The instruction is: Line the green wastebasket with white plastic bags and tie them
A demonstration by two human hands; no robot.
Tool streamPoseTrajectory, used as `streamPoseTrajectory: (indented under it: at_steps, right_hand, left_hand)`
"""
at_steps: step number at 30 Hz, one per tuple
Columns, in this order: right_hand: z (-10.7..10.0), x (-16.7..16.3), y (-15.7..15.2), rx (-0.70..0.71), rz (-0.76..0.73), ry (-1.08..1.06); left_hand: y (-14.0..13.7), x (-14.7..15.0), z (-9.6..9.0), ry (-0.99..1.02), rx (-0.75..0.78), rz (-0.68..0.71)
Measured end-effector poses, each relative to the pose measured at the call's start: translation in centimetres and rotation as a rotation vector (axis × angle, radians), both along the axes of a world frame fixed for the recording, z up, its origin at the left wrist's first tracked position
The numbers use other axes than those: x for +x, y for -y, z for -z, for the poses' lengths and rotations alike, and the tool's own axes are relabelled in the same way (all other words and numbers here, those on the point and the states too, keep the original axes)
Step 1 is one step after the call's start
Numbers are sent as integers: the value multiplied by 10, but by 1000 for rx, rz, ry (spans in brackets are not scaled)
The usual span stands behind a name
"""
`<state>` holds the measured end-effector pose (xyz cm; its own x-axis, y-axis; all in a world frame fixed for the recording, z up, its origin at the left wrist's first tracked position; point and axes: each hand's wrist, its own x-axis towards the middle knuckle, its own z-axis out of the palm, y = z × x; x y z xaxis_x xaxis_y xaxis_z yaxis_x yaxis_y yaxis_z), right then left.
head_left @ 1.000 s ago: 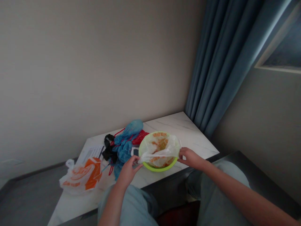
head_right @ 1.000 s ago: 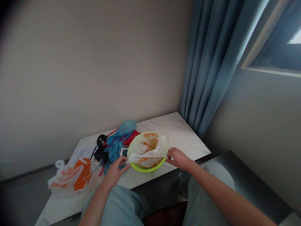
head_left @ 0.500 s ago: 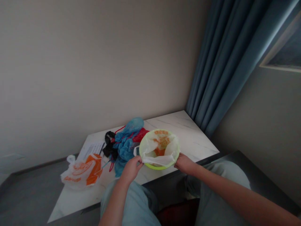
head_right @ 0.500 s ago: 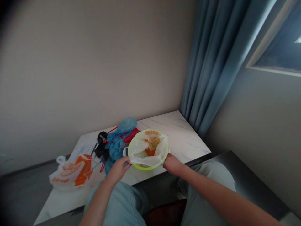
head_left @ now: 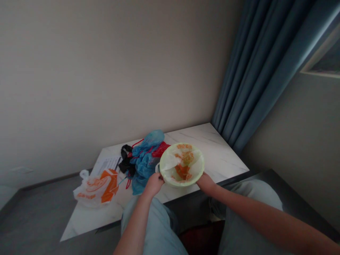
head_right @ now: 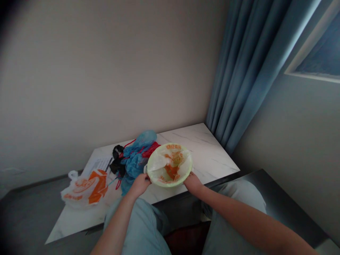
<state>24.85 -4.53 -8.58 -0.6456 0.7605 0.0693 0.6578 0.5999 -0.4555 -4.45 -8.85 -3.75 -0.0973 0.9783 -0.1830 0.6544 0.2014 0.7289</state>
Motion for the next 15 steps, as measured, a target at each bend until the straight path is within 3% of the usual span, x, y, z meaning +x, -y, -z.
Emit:
streamPoseTrajectory:
  at_steps: [5, 8, 11, 13, 15]
  right_hand:
    - [0, 15, -16, -24, 43, 177]
    - [-15, 32, -25, -120, -64, 186]
    - [-38, 52, -40, -277, -187, 123]
    - [-53, 66, -56, -294, -68, 108]
    - [-66, 77, -75, -356, 129, 105]
  left_hand:
    - [-7, 9, -1, -32, -54, -152]
    - [-14, 11, -5, 27, -26, -188]
    - [-23, 7, -8, 203, 78, -465]
    - [-29, 1, -8, 280, 138, -668]
    - [-34, -4, -7, 308, 140, -769]
